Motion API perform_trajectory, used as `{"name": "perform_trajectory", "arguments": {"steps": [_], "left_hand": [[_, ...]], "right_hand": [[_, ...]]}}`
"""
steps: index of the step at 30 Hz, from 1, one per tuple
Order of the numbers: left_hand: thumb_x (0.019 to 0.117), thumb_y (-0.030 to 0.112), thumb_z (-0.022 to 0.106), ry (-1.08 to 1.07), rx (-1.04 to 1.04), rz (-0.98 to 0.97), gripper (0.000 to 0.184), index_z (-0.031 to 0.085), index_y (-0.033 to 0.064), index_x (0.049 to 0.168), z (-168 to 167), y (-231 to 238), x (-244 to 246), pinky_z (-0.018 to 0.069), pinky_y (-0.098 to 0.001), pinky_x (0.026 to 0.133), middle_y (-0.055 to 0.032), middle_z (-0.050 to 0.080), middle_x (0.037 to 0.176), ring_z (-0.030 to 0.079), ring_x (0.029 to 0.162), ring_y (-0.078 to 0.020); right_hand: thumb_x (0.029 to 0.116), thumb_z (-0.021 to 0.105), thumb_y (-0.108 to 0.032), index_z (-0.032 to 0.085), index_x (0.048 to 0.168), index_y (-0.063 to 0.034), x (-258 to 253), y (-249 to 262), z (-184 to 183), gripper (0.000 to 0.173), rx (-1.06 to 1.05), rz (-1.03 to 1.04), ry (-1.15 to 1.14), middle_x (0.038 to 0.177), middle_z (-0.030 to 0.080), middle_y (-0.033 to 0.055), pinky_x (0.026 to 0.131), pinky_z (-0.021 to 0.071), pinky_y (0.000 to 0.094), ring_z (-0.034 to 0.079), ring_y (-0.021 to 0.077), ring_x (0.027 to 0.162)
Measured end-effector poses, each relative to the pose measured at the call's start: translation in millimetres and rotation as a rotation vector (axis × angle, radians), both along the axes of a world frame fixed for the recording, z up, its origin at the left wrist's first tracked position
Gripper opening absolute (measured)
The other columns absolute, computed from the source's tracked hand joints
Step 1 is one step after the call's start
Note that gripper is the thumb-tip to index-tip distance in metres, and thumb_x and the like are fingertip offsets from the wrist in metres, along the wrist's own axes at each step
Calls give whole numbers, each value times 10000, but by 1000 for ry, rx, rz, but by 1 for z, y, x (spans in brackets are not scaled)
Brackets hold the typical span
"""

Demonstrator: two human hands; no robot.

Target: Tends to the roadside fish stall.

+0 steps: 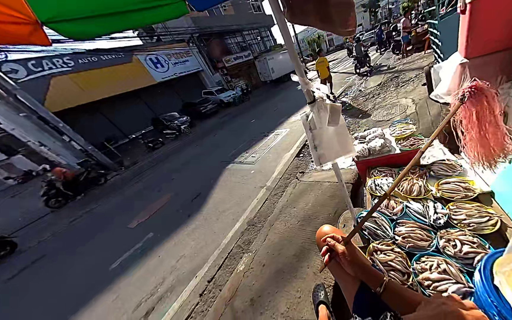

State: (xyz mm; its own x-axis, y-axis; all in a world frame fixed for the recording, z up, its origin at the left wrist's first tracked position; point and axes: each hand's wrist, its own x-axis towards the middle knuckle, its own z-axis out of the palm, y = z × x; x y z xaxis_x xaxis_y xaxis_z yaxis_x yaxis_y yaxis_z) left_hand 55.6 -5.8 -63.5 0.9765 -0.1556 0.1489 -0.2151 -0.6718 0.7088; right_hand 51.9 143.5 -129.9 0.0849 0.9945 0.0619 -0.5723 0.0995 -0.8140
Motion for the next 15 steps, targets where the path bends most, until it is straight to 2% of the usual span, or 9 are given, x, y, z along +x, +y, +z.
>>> {"name": "perform_trajectory", "arguments": {"steps": [2,6,15], "left_hand": [[1035,212,496,-31,-18,7,364,717,-55,923,-7,6,3,487,-478,924,-222,678,973,647,997,-368],[1032,267,491,-28,59,48,415,681,-39,824,-9,6,6,489,-454,888,-200,663,903,651,933,-345],[1017,309,523,-13,47,45,439,633,-20,749,-4,7,6,474,-442,838,-170,616,792,621,825,-319]], "right_hand": [[1093,391,-101,579,1171,39,1,2,-3,247,9,-3,6,834,733,139,709,637,381,742,233,712],[1098,381,-102,570,1168,42,-1,2,-1,247,0,-32,28,818,731,146,700,638,385,742,241,702],[1103,367,-123,562,1192,36,1,3,0,267,-31,-43,44,827,729,136,714,625,381,731,228,711]]}}
